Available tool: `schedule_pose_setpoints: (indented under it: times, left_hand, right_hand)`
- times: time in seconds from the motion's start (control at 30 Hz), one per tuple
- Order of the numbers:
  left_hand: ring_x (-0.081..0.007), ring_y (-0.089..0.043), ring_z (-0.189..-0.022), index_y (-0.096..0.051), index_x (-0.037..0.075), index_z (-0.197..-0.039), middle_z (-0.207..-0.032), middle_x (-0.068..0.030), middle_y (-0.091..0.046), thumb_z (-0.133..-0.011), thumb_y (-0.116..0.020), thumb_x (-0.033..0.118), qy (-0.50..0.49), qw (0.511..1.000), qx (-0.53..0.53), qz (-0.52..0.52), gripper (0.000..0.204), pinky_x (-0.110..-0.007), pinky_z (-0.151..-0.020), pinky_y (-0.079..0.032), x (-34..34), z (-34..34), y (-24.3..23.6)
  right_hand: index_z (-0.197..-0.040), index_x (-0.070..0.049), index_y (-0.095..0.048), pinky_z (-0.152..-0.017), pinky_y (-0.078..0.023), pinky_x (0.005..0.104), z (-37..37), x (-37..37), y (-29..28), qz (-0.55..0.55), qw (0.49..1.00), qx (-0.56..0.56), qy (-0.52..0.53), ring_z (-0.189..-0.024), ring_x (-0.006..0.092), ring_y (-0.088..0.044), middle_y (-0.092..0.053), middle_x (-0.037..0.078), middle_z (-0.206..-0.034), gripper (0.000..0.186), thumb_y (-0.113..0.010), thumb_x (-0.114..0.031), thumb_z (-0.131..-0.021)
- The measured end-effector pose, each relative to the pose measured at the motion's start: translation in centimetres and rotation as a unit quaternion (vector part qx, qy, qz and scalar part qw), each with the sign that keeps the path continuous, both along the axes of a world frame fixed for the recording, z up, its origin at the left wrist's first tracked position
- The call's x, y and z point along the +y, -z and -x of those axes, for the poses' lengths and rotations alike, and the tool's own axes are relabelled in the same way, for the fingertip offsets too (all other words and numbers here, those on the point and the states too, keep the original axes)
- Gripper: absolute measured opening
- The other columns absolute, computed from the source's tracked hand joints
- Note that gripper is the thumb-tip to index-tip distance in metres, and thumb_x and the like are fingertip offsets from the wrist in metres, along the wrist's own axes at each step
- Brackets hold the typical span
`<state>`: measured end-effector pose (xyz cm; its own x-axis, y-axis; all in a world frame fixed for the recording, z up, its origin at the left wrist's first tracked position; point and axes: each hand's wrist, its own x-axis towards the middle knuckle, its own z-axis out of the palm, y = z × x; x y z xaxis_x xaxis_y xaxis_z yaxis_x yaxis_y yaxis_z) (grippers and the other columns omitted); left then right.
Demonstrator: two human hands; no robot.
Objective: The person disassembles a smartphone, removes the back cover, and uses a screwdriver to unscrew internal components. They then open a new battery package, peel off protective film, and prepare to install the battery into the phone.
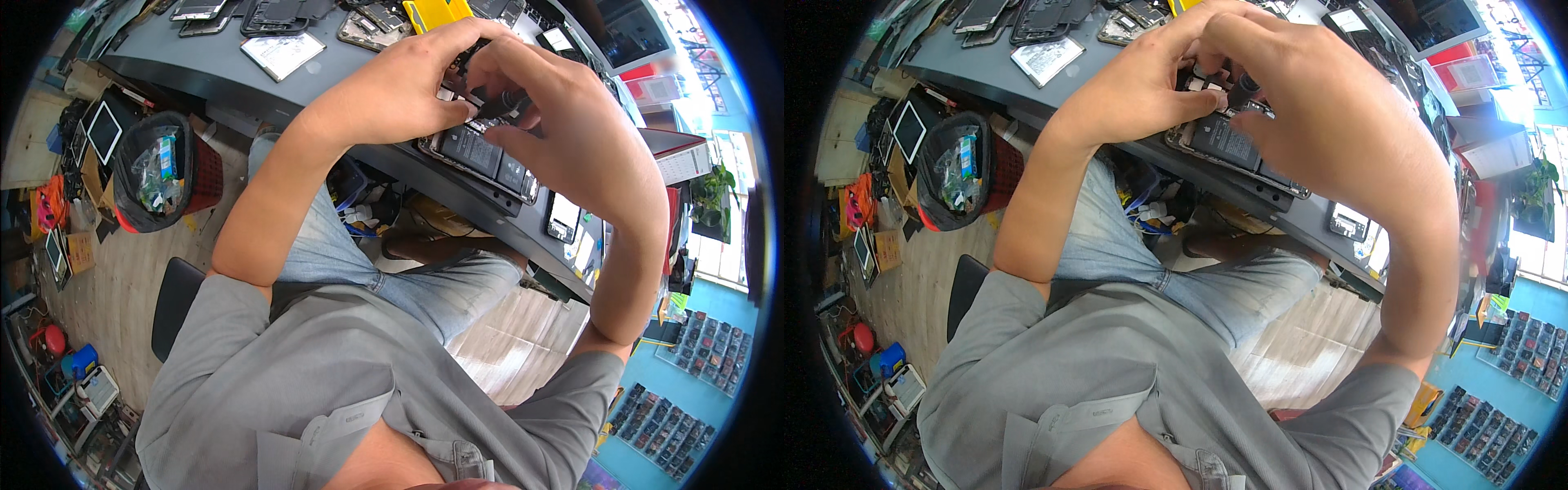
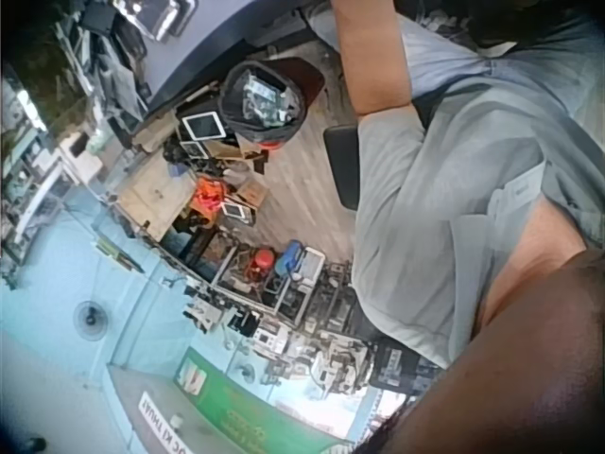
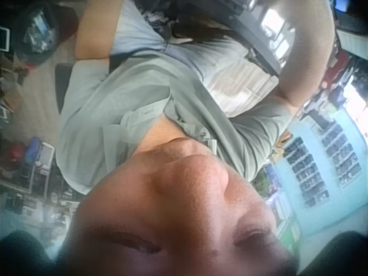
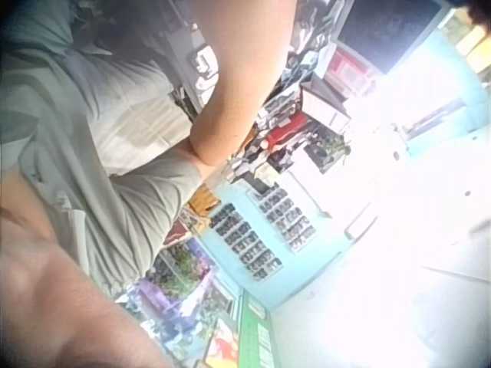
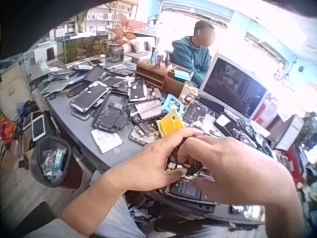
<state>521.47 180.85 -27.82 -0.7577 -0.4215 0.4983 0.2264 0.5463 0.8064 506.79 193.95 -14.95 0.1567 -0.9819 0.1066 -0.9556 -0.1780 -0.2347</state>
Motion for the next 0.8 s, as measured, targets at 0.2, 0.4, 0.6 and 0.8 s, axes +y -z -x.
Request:
schedule_pose_setpoints:
  times: [0.2,0.4,0.6,0.8]
  left_hand:
    - [-0.0337,-0.072,-0.127,-0.057,0.014,-0.157,-0.141,-0.0146,-0.072,-0.087,-0.082,0.0,-0.027,0.996,0.066,0.047,0.076,-0.044,-0.107,-0.059,0.0,0.7,1.0]
    - [-0.0339,-0.074,-0.125,-0.057,0.014,-0.156,-0.141,-0.014,-0.072,-0.087,-0.082,0.0,0.008,0.999,0.035,0.0,0.074,-0.044,-0.106,-0.06,-0.1,0.5,0.3]
    - [-0.0313,-0.075,-0.122,-0.058,0.015,-0.156,-0.141,-0.013,-0.072,-0.088,-0.08,0.0,0.001,0.999,0.051,0.014,0.073,-0.042,-0.102,-0.061,0.0,0.5,0.5]
    - [-0.0292,-0.076,-0.12,-0.057,0.017,-0.158,-0.142,-0.0126,-0.072,-0.088,-0.08,0.001,0.008,0.999,0.041,0.005,0.075,-0.041,-0.1,-0.062,0.0,0.3,0.3]
  right_hand:
    - [-0.121,-0.001,-0.072,-0.076,-0.06,0.0385,0.8,0.3,0.0,-0.022,0.999,0.033,0.018,-0.078,0.0292,-0.075,-0.079,0.015,-0.099,0.036,-0.087,-0.008,-0.089]
    - [-0.123,-0.001,-0.074,-0.077,-0.06,0.0389,0.9,0.7,-0.2,-0.033,0.997,0.048,0.049,-0.079,0.029,-0.076,-0.079,0.016,-0.101,0.037,-0.088,-0.01,-0.09]
    - [-0.117,0.0,-0.076,-0.075,-0.061,0.0394,0.4,1.0,-0.5,-0.045,0.996,0.039,0.067,-0.078,0.0277,-0.078,-0.08,0.017,-0.095,0.031,-0.089,-0.014,-0.093]
    - [-0.115,0.0,-0.077,-0.071,-0.06,0.0374,0.8,1.9,0.1,-0.003,0.998,0.011,0.054,-0.071,0.0267,-0.076,-0.08,0.016,-0.09,0.026,-0.088,-0.01,-0.094]
